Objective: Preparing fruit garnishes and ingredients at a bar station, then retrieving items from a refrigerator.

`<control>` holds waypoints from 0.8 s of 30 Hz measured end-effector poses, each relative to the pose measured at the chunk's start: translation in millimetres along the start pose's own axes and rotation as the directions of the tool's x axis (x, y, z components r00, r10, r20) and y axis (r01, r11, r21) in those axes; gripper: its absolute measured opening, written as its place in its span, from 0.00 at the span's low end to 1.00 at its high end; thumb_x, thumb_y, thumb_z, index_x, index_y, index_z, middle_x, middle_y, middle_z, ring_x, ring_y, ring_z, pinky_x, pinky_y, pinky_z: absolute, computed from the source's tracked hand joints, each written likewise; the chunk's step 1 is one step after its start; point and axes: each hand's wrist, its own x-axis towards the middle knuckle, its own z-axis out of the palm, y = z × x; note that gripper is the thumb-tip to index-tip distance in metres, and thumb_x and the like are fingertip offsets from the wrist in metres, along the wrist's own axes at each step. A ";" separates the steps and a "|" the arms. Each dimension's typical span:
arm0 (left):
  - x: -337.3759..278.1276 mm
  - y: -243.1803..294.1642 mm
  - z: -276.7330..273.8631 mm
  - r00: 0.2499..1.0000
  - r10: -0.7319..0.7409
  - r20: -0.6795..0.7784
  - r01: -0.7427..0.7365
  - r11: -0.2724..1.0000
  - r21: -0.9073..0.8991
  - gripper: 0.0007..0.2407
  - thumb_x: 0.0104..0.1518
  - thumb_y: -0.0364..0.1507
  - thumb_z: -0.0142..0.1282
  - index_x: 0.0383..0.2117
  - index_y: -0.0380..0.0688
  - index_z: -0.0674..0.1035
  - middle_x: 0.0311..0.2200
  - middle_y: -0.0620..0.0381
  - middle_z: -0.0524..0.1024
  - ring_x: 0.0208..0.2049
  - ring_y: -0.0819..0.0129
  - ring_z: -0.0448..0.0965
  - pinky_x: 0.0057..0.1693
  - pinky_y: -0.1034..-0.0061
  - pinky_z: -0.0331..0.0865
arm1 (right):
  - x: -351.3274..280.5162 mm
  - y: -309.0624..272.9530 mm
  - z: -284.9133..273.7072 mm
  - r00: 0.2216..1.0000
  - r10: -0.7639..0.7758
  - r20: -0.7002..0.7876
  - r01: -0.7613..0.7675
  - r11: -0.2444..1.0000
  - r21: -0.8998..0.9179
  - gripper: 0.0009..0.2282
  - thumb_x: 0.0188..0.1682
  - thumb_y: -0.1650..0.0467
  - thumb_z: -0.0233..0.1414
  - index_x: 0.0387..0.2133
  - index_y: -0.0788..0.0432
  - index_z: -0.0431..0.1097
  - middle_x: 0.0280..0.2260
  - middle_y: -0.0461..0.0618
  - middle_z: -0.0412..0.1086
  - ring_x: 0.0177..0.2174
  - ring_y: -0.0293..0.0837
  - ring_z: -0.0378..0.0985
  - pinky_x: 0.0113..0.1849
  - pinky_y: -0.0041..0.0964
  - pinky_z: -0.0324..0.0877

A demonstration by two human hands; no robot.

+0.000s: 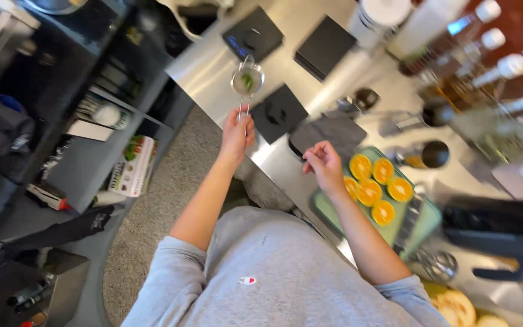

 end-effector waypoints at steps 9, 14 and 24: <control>119.4 142.0 -103.4 0.984 0.155 -0.087 -0.138 0.974 0.181 0.14 0.61 0.22 0.46 0.54 0.46 0.70 0.20 0.63 0.67 0.13 0.78 0.60 0.21 0.78 0.53 | 188.8 15.1 189.3 0.975 -0.201 0.089 0.208 0.976 -0.069 0.09 0.49 0.81 0.49 0.24 0.58 0.58 0.29 0.48 0.66 0.24 0.37 0.71 0.28 0.33 0.71; 186.5 232.7 -117.9 0.835 0.547 0.059 -0.467 0.650 0.600 0.14 0.65 0.22 0.46 0.56 0.44 0.69 0.23 0.55 0.69 0.24 0.62 0.69 0.31 0.67 0.62 | 238.5 -25.4 257.9 0.979 -0.193 0.061 0.196 0.979 -0.061 0.11 0.51 0.78 0.51 0.22 0.57 0.57 0.29 0.47 0.67 0.24 0.37 0.71 0.28 0.32 0.72; 296.1 211.5 -171.2 0.899 0.403 0.171 -0.210 0.054 0.976 0.23 0.59 0.19 0.48 0.61 0.49 0.61 0.44 0.37 0.73 0.42 0.36 0.78 0.45 0.50 0.71 | 275.6 -5.6 257.4 0.987 -0.134 -0.085 0.126 0.987 -0.095 0.11 0.51 0.77 0.51 0.22 0.57 0.57 0.26 0.46 0.67 0.23 0.36 0.70 0.28 0.34 0.73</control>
